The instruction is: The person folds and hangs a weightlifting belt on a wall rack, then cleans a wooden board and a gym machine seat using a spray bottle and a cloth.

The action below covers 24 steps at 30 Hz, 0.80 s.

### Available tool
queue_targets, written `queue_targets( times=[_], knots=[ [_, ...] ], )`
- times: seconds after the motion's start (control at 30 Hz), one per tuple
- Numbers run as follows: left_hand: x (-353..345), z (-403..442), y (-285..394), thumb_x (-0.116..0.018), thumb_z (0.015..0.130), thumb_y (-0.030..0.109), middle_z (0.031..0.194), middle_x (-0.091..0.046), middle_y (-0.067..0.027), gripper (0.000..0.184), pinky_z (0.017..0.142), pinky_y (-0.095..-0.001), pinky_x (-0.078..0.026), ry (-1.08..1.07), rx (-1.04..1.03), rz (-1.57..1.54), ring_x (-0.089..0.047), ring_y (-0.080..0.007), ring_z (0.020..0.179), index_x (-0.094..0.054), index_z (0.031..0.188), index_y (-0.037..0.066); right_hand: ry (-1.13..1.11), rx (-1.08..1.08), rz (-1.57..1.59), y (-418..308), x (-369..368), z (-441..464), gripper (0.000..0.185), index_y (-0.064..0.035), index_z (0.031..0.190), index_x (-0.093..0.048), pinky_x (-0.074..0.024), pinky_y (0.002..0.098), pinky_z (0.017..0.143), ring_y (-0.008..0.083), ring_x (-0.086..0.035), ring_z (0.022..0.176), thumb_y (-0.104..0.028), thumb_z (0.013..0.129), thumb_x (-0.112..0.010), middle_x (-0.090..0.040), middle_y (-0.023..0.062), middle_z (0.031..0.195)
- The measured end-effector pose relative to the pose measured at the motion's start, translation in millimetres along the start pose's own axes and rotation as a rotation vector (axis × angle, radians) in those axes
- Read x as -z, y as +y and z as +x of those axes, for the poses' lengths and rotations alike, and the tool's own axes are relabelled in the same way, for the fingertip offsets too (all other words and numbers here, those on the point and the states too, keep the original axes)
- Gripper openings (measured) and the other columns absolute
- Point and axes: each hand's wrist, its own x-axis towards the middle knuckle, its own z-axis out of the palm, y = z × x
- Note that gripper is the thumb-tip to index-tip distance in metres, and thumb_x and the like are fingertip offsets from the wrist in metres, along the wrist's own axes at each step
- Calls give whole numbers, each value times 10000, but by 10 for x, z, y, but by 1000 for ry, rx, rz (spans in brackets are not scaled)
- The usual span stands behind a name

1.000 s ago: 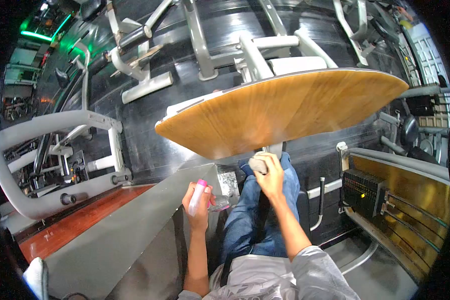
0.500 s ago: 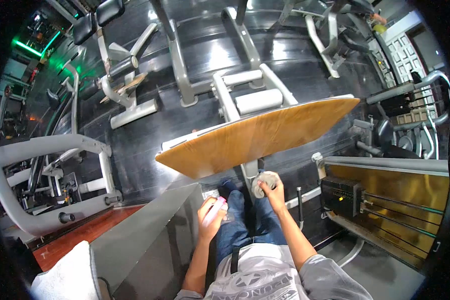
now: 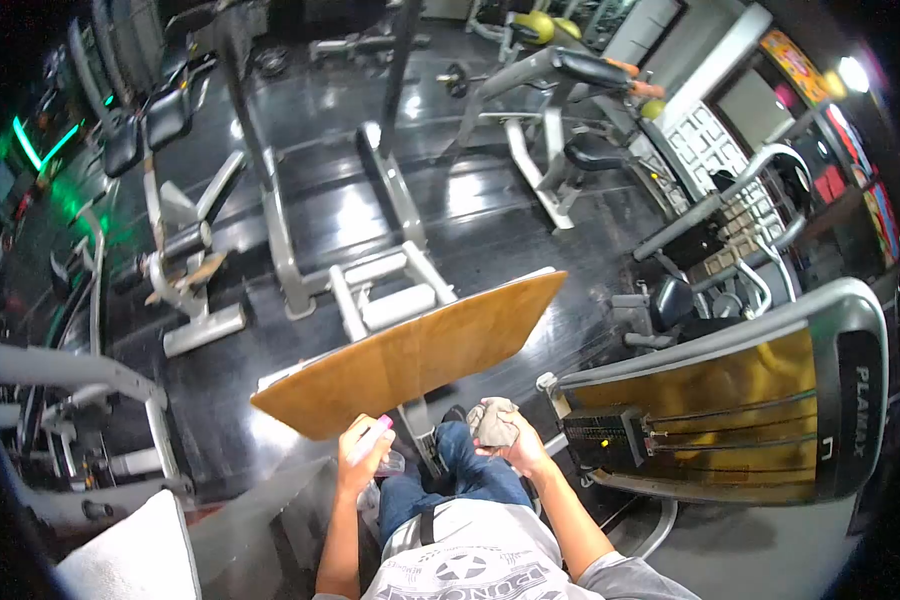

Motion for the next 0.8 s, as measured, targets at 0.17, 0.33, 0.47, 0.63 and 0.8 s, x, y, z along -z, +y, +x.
queue_targets(
  times=[0.17,0.33,0.47,0.63,0.8],
  knots=[
    [-349,404,356,-669,920,111,800,-545,-43,160,547,-249,-455,-162,-18,21,-577,-108,581,-630,833,-17,97,191,183,-316,61,-204,454,-123,1330,-491,-529,565,901,297,-651,859,-316,919,-502,-629,138,1140],
    [-872,761,573,-707,899,132,739,-559,-8,147,554,-228,-426,-323,58,63,-537,-76,578,-620,862,19,137,327,317,-529,517,-323,464,-128,1340,-498,-558,540,869,249,-635,1065,-239,890,-494,-611,105,1215],
    [-1457,1058,657,-711,911,176,681,-588,-17,179,558,-232,-432,-471,95,51,-536,-74,581,-611,904,28,223,471,385,-701,923,-381,452,-124,1318,-516,-573,460,813,254,-659,1009,-226,878,-492,-645,106,1153],
    [-2451,1376,802,-683,923,150,693,-589,-13,146,571,-236,-447,-626,113,129,-546,-76,594,-620,874,27,256,579,492,-1078,1441,-586,447,-116,1293,-508,-571,468,837,310,-662,946,-268,872,-488,-627,144,1145],
    [-3434,1715,721,-666,918,104,692,-591,-26,115,551,-242,-454,-844,108,161,-558,-81,593,-614,860,19,334,744,546,-1395,2046,-856,468,-122,1285,-514,-576,451,796,311,-656,924,-188,822,-500,-623,158,1127]
  ],
)
